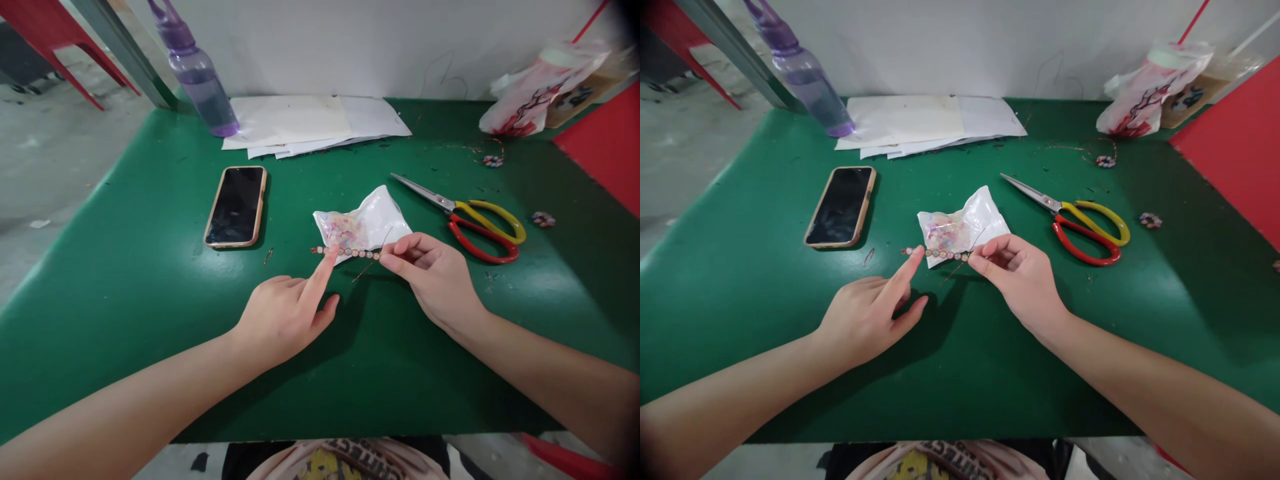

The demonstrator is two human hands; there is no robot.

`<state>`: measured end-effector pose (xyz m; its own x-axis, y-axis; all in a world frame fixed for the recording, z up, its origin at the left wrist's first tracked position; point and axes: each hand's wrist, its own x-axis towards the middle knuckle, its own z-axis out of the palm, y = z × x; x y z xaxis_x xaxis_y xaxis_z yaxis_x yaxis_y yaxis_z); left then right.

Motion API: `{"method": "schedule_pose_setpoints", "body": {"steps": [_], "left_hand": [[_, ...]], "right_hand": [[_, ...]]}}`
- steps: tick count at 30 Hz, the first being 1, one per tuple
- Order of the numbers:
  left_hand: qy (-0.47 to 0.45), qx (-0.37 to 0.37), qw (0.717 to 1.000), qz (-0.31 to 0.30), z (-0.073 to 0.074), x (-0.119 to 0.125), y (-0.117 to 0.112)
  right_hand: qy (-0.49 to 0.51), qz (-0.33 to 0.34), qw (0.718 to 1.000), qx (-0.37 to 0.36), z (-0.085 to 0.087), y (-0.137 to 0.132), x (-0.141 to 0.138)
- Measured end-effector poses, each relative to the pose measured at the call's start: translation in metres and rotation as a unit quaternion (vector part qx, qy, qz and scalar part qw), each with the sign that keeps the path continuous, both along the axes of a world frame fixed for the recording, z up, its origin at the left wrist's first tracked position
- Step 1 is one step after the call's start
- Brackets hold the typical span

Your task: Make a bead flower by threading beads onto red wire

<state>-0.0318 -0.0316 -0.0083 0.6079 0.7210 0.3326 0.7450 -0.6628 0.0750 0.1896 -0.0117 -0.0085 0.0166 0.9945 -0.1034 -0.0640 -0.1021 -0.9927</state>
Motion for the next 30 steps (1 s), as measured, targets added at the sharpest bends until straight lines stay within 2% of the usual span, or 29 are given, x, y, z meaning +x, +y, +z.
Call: {"method": "schedule_pose_setpoints", "body": {"steps": [18, 30], "left_hand": [[-0.052, 0.000, 0.998, -0.039, -0.0015, 0.0015, -0.0014], [-0.019, -0.016, 0.999, -0.034, -0.0024, 0.0034, -0.0009]], "right_hand": [[-0.021, 0.012, 1.000, 0.012, -0.0010, -0.0017, -0.0001], [-0.024, 0.023, 0.999, 0.016, -0.0006, -0.0021, -0.0001]]}}
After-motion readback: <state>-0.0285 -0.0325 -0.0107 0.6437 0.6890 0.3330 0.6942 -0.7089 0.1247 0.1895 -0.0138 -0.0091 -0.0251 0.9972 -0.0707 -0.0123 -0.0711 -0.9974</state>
